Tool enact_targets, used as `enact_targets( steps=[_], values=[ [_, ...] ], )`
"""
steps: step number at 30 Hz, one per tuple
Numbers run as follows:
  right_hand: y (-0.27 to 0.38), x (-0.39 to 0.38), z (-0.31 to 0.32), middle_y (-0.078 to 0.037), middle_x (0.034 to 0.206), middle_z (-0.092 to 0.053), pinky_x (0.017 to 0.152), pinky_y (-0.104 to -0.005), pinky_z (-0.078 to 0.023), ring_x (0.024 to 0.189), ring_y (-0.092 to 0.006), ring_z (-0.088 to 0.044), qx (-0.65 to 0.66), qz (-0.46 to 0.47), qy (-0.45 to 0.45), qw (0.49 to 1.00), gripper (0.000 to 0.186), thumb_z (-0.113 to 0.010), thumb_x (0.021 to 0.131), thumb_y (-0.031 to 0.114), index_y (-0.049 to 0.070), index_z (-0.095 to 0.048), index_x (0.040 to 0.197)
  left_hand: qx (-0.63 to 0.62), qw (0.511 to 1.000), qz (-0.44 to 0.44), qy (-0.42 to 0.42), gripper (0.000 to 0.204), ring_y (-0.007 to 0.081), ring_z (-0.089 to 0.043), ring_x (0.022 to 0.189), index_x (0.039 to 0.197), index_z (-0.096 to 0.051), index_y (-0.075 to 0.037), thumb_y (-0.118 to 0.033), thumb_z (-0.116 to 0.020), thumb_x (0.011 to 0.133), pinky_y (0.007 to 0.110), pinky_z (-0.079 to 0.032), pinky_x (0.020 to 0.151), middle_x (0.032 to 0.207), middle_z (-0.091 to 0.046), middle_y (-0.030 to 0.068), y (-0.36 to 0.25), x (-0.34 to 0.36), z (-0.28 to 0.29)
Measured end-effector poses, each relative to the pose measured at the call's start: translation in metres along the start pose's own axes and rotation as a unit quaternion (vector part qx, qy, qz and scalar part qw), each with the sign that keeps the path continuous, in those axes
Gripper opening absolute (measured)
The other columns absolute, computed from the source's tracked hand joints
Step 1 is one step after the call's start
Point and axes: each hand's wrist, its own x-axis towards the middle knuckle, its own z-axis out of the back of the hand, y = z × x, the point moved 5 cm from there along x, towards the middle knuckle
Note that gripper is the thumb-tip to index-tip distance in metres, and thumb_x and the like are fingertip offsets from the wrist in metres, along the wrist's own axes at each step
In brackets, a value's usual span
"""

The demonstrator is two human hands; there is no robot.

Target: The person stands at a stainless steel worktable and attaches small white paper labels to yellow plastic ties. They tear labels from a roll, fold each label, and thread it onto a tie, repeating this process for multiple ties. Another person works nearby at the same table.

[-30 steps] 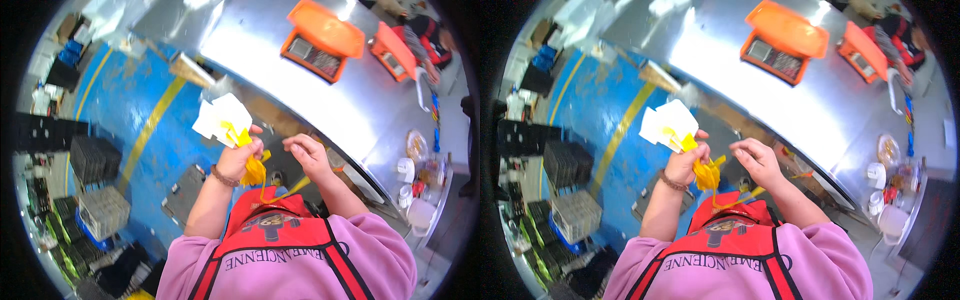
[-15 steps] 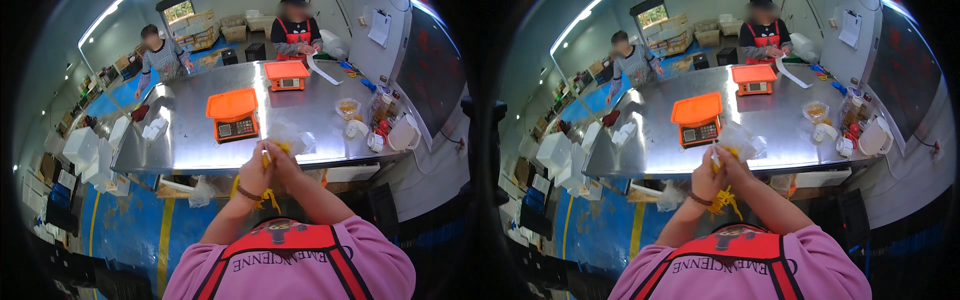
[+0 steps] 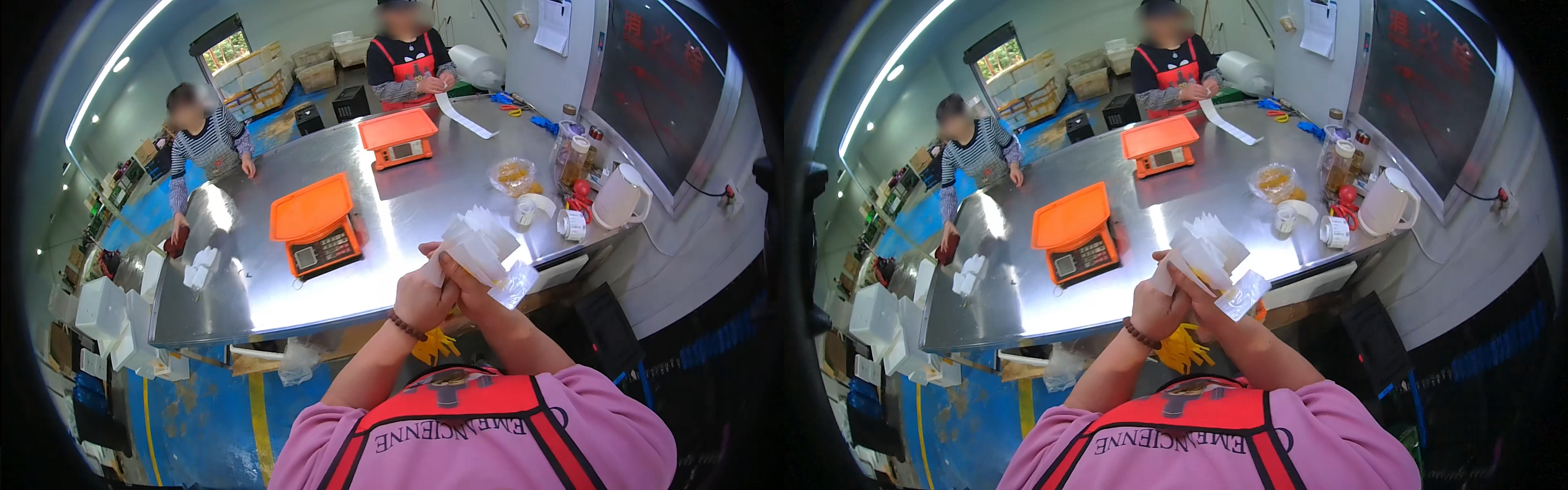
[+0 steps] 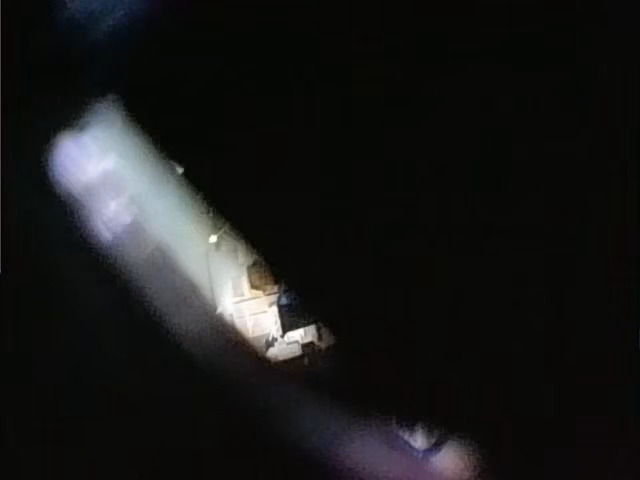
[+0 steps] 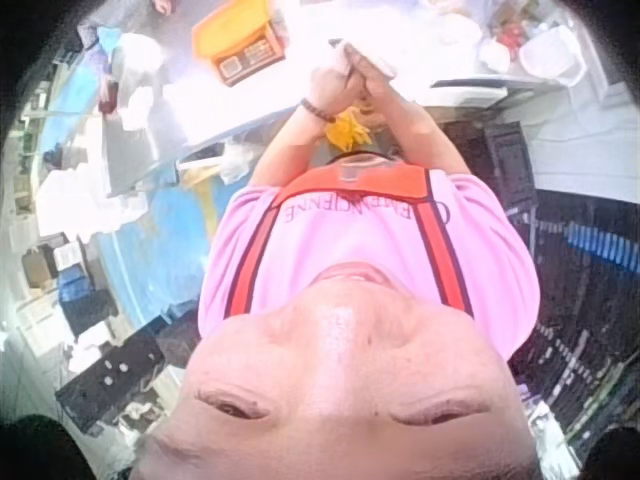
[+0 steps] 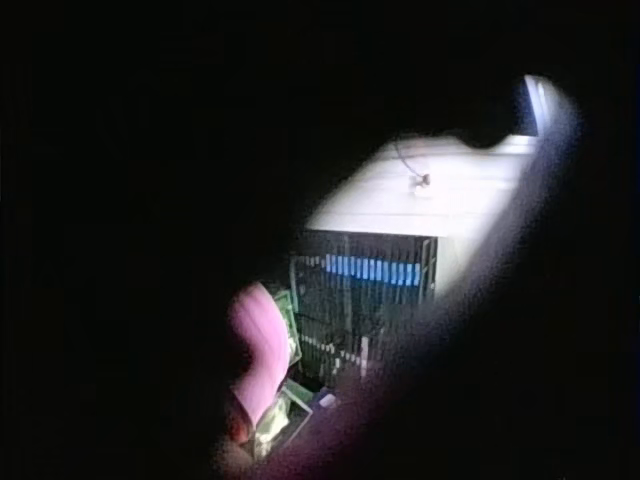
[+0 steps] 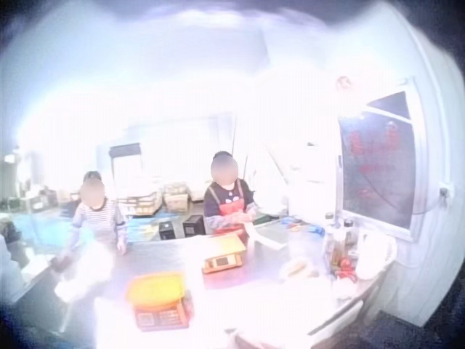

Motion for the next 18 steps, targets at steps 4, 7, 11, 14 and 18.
enact_targets(
  steps=[4,7,11,14,18],
  values=[
    [0.014,0.044,0.061,-0.008,0.098,-0.058,0.082,-0.0276,-0.043,0.092,-0.0138,-0.054,-0.007,0.048,-0.004,0.999,0.033,-0.044,0.092,0.031,0.002,-0.056,0.1,-0.028,0.999,0.018,-0.014,0.039,0.032,-0.06,0.064,0.115,-0.049,-0.008,-0.019,-0.053,0.077,0.038,-0.048,0.055,0.07,-0.06,0.015,0.001,0.053,-0.038],
    [0.042,0.082,0.086,-0.012,0.097,-0.06,0.084,-0.0314,-0.043,0.091,-0.0185,-0.056,-0.031,0.133,0.043,0.99,0.03,-0.045,0.092,0.027,0.002,-0.054,0.105,-0.001,0.998,0.059,-0.03,0.028,0.0336,-0.059,0.066,0.104,-0.055,-0.01,-0.019,-0.051,0.078,0.041,-0.047,0.058,0.075,-0.06,0.0149,0.013,0.091,-0.059],
    [0.07,0.158,0.148,-0.012,0.095,-0.06,0.083,-0.0339,-0.044,0.09,-0.0197,-0.057,0.177,0.145,0.004,0.974,0.027,-0.045,0.092,0.029,0.006,-0.053,0.101,-0.006,0.988,0.155,-0.019,0.016,0.0358,-0.055,0.062,0.083,-0.055,-0.005,-0.019,-0.049,0.078,0.041,-0.044,0.057,0.066,-0.056,0.0174,0.042,0.144,-0.081],
    [0.065,0.21,0.17,-0.007,0.087,-0.058,0.083,-0.0352,-0.045,0.085,-0.021,-0.058,0.335,0.011,-0.038,0.941,0.021,-0.049,0.09,0.029,0.009,-0.052,0.096,-0.108,0.976,0.187,0.005,0.023,0.0248,-0.058,0.07,0.096,-0.051,-0.003,-0.018,-0.054,0.079,0.033,-0.045,0.063,0.073,-0.057,0.0131,0.082,0.165,-0.093],
    [0.047,0.236,0.179,-0.003,0.087,-0.056,0.082,-0.0308,-0.045,0.086,-0.016,-0.056,0.317,-0.013,-0.055,0.947,0.018,-0.052,0.089,0.024,0.009,-0.052,0.099,-0.271,0.95,0.157,0.005,0.055,0.0161,-0.052,0.099,0.126,-0.034,-0.002,-0.019,-0.061,0.081,0.029,-0.043,0.084,0.116,-0.047,0.0106,0.078,0.207,-0.107]
  ],
)
